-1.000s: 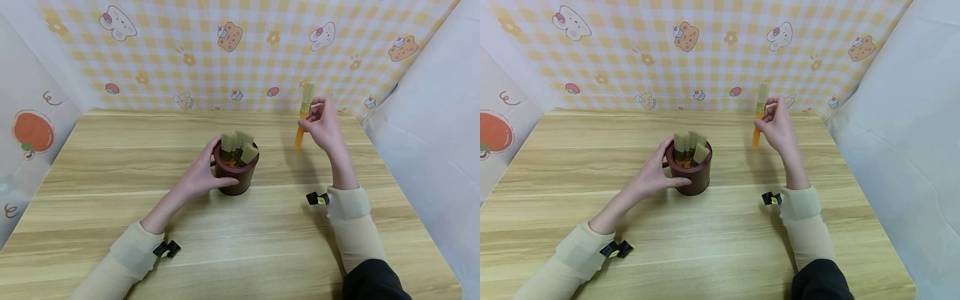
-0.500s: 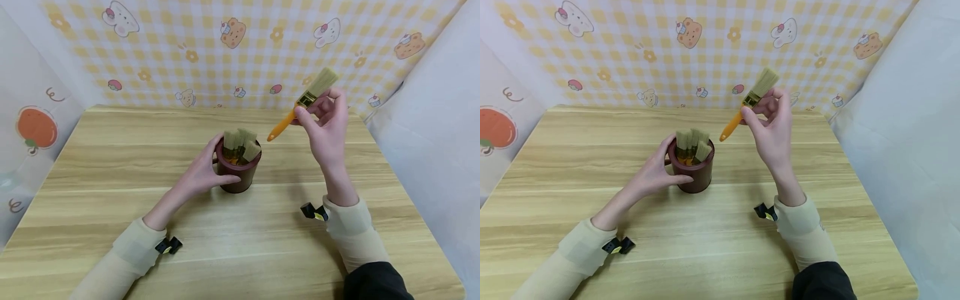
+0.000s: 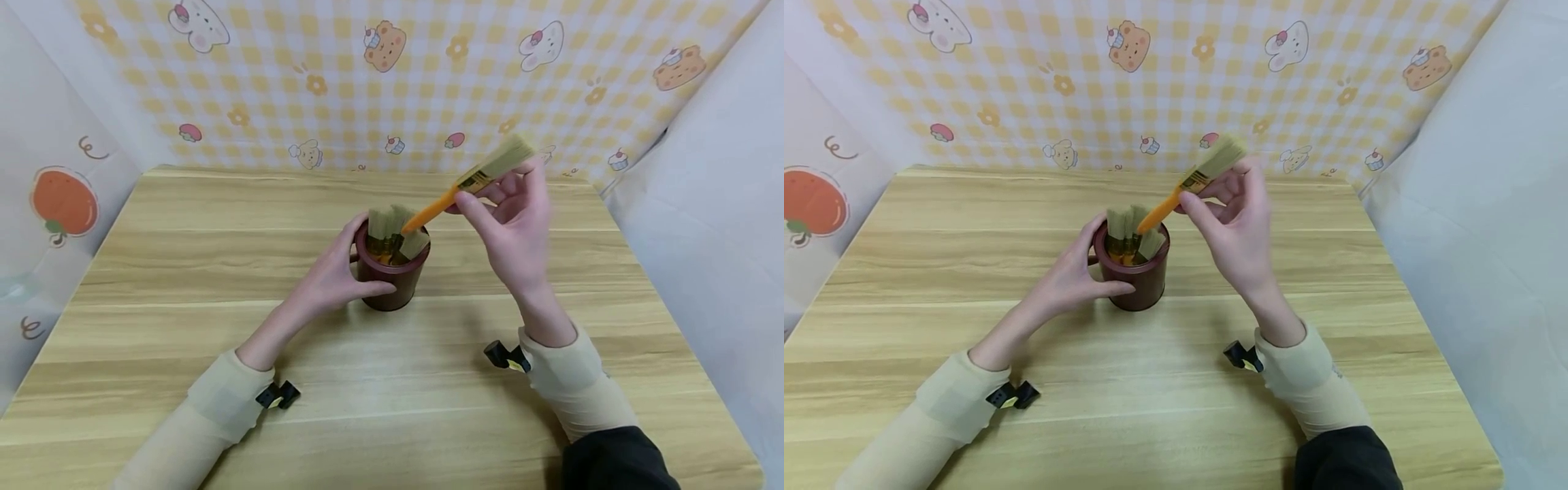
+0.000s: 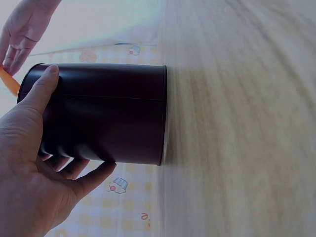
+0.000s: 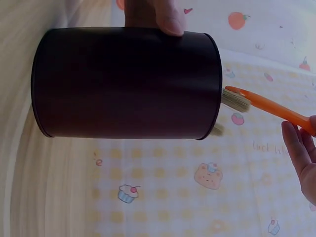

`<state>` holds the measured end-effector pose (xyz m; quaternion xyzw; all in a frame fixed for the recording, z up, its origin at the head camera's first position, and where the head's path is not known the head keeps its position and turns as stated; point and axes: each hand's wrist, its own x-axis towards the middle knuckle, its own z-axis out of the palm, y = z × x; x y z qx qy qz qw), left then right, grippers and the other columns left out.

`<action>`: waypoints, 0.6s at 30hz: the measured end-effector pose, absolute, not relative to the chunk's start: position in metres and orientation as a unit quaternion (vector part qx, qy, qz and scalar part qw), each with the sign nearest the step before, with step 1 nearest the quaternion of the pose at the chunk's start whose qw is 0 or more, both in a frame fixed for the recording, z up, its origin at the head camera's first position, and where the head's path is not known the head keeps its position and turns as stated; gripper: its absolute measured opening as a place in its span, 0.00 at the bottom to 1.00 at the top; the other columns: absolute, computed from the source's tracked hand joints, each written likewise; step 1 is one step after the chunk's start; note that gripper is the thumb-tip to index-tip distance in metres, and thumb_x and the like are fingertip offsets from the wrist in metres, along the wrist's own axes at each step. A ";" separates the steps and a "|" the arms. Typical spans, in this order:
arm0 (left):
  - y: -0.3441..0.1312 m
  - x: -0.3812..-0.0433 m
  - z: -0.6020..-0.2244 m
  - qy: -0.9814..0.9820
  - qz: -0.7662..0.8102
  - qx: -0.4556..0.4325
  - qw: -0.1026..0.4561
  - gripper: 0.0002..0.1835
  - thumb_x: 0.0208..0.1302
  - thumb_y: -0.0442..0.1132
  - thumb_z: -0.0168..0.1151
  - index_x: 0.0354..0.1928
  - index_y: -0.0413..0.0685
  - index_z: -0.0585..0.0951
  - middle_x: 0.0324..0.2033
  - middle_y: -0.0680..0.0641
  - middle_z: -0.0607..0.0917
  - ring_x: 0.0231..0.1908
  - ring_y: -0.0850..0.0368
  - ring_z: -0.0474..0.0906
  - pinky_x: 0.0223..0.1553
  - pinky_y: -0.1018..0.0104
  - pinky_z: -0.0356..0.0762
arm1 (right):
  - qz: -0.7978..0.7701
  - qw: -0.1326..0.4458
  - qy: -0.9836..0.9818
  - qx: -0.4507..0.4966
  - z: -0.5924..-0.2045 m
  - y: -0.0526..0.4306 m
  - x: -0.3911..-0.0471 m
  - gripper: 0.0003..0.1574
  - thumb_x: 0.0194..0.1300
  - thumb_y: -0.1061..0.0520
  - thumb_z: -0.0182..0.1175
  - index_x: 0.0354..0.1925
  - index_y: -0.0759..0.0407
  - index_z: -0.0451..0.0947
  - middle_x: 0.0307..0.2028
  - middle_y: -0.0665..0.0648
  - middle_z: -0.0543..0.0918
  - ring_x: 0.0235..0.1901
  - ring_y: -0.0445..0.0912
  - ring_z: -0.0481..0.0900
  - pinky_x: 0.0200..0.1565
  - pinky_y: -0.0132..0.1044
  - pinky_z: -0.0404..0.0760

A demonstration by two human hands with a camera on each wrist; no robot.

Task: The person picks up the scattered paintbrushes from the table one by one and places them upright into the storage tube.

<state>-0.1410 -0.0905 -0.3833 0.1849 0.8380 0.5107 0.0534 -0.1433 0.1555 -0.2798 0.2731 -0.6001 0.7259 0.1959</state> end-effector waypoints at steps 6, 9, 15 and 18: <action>-0.090 -0.142 -0.383 0.838 0.509 0.189 0.049 0.66 0.48 0.52 0.84 0.82 0.61 0.49 0.77 0.50 0.63 0.73 0.48 0.69 0.71 0.48 0.75 | 0.687 0.177 -0.646 0.282 -0.287 0.151 -0.143 0.25 0.62 0.77 0.63 0.52 0.59 0.70 0.40 0.53 0.87 0.38 0.47 0.88 0.40 0.43 0.92; -0.090 -0.143 -0.384 0.835 0.513 0.192 0.048 0.65 0.48 0.51 0.85 0.82 0.61 0.49 0.77 0.50 0.64 0.73 0.49 0.68 0.71 0.48 0.75 | 0.663 0.168 -0.671 0.287 -0.292 0.149 -0.142 0.25 0.62 0.78 0.63 0.52 0.61 0.71 0.41 0.49 0.87 0.39 0.45 0.88 0.40 0.37 0.91; -0.090 -0.142 -0.384 0.830 0.520 0.196 0.046 0.65 0.48 0.50 0.85 0.82 0.61 0.49 0.77 0.50 0.64 0.72 0.49 0.69 0.70 0.47 0.76 | 0.592 0.165 -0.732 0.295 -0.297 0.144 -0.140 0.23 0.61 0.77 0.66 0.50 0.73 0.67 0.41 0.42 0.85 0.38 0.38 0.86 0.39 0.31 0.89; -0.091 -0.142 -0.384 0.832 0.518 0.195 0.044 0.65 0.48 0.50 0.85 0.82 0.62 0.50 0.77 0.50 0.64 0.72 0.49 0.70 0.69 0.48 0.77 | 0.579 0.160 -0.743 0.294 -0.299 0.143 -0.141 0.22 0.63 0.73 0.67 0.52 0.74 0.67 0.40 0.47 0.85 0.39 0.39 0.85 0.39 0.31 0.89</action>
